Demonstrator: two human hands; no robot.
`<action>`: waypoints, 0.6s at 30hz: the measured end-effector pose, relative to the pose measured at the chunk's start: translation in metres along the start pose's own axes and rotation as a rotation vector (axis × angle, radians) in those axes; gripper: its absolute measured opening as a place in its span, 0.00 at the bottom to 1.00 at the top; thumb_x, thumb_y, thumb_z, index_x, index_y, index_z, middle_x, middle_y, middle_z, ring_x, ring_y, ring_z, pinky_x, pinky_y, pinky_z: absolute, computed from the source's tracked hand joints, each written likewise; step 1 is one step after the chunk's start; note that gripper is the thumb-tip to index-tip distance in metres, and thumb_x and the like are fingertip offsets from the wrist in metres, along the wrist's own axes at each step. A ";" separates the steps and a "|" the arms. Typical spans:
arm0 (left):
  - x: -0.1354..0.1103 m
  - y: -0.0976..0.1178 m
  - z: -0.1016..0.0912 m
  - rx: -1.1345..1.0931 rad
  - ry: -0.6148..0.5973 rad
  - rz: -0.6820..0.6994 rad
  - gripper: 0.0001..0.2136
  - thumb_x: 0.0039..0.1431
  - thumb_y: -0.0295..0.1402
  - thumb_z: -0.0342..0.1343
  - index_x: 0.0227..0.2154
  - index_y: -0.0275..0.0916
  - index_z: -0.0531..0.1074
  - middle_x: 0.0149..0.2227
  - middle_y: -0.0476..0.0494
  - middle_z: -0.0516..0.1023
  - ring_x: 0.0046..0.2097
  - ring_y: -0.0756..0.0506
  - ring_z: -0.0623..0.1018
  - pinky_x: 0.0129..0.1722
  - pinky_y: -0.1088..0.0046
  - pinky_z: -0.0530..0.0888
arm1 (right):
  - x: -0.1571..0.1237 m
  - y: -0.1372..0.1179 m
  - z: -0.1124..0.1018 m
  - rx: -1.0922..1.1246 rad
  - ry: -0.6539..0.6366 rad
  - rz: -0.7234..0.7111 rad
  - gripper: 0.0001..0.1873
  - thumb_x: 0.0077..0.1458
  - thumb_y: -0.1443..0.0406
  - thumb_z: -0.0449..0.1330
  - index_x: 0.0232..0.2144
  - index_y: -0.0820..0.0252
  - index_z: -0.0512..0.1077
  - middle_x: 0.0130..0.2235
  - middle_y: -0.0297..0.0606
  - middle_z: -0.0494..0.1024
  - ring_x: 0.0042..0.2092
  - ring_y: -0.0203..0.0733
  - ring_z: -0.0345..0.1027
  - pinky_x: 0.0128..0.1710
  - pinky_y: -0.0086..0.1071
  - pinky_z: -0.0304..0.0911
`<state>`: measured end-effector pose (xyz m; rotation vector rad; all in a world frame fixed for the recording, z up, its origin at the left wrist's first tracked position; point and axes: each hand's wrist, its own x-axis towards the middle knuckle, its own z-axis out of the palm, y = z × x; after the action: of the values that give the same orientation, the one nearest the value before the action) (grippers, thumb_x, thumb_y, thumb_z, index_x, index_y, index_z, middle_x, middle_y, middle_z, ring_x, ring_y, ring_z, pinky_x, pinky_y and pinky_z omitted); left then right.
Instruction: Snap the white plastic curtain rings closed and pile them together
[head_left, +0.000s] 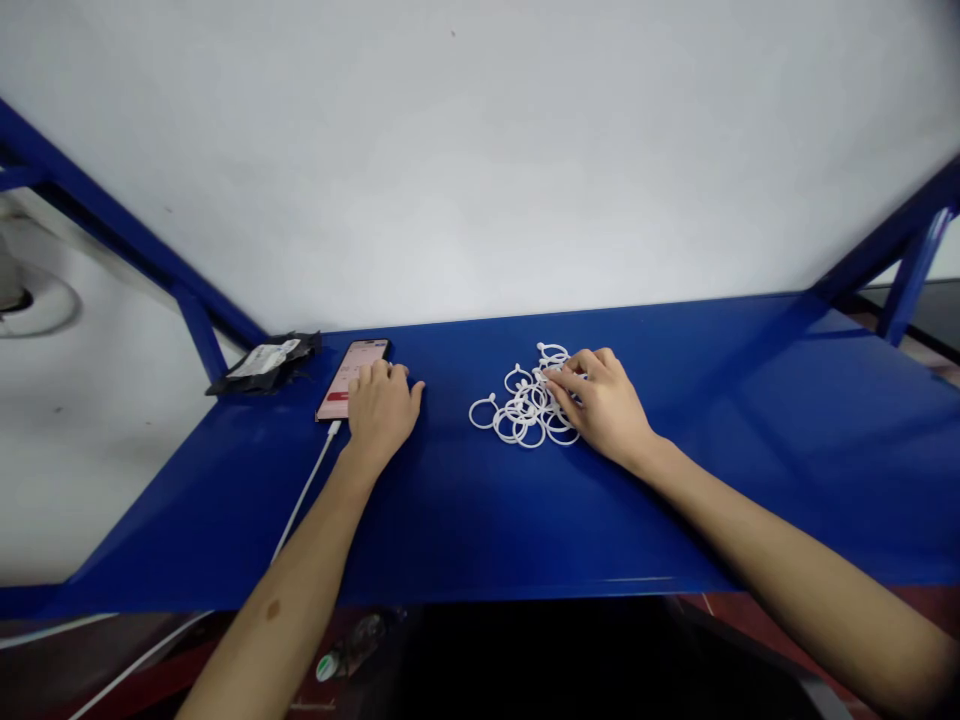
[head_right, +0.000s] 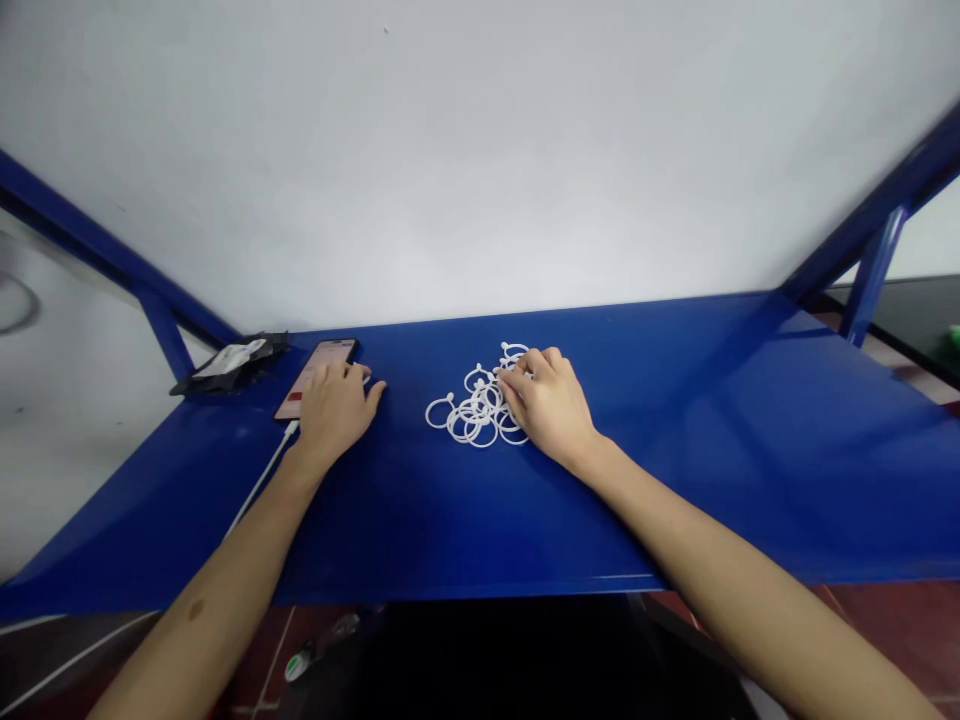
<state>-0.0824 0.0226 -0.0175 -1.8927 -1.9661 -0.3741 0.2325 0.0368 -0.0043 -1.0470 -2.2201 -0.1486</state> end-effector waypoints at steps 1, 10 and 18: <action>-0.001 -0.001 0.000 0.010 -0.021 0.000 0.12 0.65 0.38 0.51 0.41 0.34 0.74 0.42 0.30 0.74 0.47 0.31 0.71 0.43 0.55 0.67 | 0.000 -0.001 0.000 -0.014 -0.002 0.000 0.14 0.66 0.62 0.55 0.44 0.60 0.79 0.39 0.46 0.75 0.40 0.48 0.59 0.38 0.41 0.59; 0.000 0.009 -0.008 -0.010 -0.176 0.009 0.08 0.66 0.29 0.48 0.42 0.39 0.71 0.42 0.37 0.79 0.48 0.32 0.72 0.43 0.56 0.66 | -0.002 -0.009 -0.003 -0.055 0.009 0.003 0.15 0.66 0.63 0.55 0.47 0.60 0.79 0.40 0.46 0.74 0.41 0.49 0.60 0.39 0.42 0.59; -0.012 0.042 -0.032 -0.281 0.297 0.387 0.03 0.64 0.27 0.56 0.34 0.40 0.69 0.34 0.45 0.79 0.36 0.42 0.72 0.37 0.64 0.65 | -0.002 -0.033 -0.015 0.109 0.040 -0.018 0.16 0.67 0.62 0.54 0.48 0.62 0.78 0.41 0.46 0.78 0.41 0.49 0.63 0.42 0.43 0.62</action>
<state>-0.0370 -0.0001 0.0025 -2.1820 -1.3760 -0.7946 0.2174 0.0079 0.0120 -0.9578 -2.1766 -0.0553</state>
